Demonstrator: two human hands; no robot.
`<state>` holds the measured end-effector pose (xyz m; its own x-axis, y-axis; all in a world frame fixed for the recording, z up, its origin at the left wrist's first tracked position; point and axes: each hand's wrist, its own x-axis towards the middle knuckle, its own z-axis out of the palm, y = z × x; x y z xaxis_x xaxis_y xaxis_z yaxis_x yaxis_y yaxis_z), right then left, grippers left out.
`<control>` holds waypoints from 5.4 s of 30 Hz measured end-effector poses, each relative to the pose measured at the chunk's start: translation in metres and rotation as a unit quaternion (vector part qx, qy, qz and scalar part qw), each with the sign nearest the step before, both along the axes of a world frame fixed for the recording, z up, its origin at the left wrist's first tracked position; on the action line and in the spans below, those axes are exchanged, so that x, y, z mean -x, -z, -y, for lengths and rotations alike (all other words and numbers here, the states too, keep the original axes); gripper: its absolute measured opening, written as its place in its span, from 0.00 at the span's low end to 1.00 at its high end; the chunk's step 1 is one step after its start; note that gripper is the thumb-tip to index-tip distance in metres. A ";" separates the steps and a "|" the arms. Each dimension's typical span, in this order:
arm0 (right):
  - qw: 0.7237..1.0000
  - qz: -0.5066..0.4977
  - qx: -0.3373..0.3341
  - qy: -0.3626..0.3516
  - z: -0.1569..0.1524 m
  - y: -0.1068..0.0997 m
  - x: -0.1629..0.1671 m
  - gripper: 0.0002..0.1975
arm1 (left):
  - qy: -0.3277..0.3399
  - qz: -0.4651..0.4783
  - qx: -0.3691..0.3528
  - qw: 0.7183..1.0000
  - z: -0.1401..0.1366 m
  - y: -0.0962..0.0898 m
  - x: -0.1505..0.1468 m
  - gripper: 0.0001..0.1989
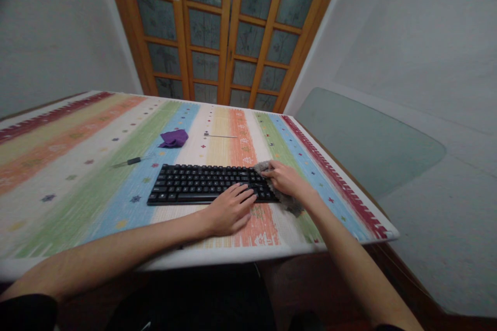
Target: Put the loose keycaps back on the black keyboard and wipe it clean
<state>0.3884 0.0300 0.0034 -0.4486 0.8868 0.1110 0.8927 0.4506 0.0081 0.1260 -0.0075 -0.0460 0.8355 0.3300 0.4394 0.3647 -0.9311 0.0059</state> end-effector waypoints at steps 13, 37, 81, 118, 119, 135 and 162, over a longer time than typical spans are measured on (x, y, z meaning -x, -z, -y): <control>0.998 -0.024 -0.057 0.018 0.002 0.000 0.033 0.19 | 0.003 0.003 -0.007 1.000 0.000 0.000 -0.001 0.21; 0.996 0.024 -0.023 0.078 0.013 -0.003 0.017 0.21 | -0.004 0.000 -0.003 1.000 0.001 -0.001 0.001 0.23; 0.995 0.005 -0.065 0.074 0.030 -0.001 0.016 0.21 | -0.001 0.015 0.000 1.000 0.000 0.001 0.000 0.22; 0.975 0.164 0.035 0.148 0.049 -0.015 0.026 0.20 | -0.003 0.006 -0.005 1.000 0.000 0.001 -0.001 0.22; 0.974 0.167 0.036 0.151 0.050 -0.015 0.027 0.21 | -0.003 0.007 -0.005 1.000 0.000 0.001 -0.001 0.22; 0.969 0.169 0.056 0.173 0.077 -0.016 0.040 0.19 | -0.007 0.004 -0.003 1.000 0.000 0.001 -0.001 0.23; 0.969 0.146 0.062 0.187 0.037 -0.022 0.021 0.21 | -0.004 0.003 0.001 1.000 0.000 0.000 -0.001 0.23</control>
<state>0.3672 -0.0066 0.0254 -0.0888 0.9919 -0.0906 0.9620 0.1090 0.2505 0.1266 -0.0076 -0.0458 0.8297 0.3379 0.4443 0.3724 -0.9280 0.0104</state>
